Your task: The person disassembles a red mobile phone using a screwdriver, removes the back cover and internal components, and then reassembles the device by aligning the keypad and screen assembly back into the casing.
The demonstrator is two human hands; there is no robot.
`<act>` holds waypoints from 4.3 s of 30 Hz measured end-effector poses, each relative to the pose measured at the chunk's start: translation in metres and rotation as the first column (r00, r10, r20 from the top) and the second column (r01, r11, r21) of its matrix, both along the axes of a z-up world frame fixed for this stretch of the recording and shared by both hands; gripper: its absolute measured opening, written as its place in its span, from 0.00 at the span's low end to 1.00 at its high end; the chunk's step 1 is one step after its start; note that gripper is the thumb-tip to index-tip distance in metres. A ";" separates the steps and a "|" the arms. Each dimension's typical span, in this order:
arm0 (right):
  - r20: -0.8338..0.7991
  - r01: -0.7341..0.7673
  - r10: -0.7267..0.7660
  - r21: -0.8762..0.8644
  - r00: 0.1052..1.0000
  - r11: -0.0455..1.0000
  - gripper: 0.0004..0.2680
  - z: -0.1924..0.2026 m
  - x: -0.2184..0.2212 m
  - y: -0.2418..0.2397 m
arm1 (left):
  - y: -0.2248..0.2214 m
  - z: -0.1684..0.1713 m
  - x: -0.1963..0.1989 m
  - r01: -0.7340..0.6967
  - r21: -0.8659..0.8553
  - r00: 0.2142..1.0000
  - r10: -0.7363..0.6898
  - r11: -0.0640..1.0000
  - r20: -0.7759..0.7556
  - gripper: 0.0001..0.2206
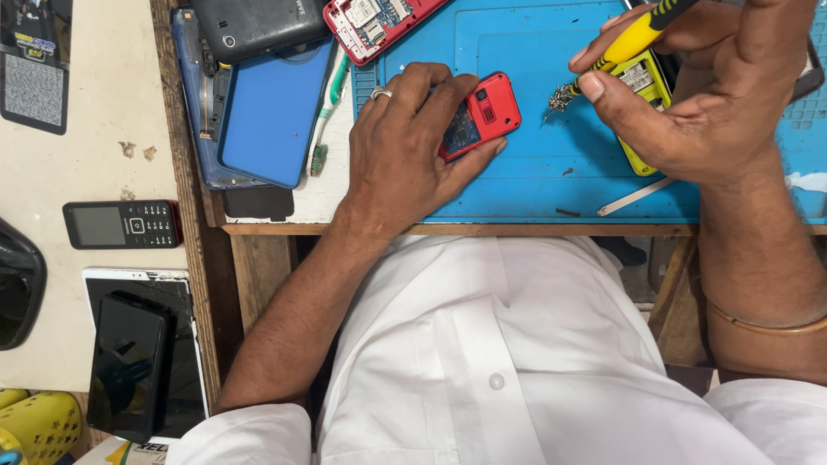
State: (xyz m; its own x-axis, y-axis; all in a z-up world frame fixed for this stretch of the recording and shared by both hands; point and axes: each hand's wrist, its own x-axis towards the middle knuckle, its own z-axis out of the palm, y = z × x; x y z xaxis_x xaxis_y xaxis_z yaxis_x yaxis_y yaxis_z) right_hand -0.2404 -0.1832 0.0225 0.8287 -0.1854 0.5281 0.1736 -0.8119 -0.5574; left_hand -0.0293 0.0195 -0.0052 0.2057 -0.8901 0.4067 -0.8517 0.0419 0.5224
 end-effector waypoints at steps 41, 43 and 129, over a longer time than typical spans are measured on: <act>-0.138 0.039 -0.080 -0.274 0.987 0.961 0.11 0.043 0.010 0.066 | 0.005 -0.002 0.013 -0.156 -0.148 0.862 0.061 0.977 -0.504 0.30; -0.082 0.058 -0.082 -0.260 0.993 0.964 0.15 0.031 0.013 0.054 | 0.006 -0.002 0.013 -0.147 -0.141 0.858 0.055 0.979 -0.511 0.30; -0.075 0.266 -0.257 0.394 0.963 0.880 0.14 -0.024 -0.028 0.031 | 0.002 -0.003 0.032 -0.139 -0.259 0.303 -0.208 0.956 -0.930 0.27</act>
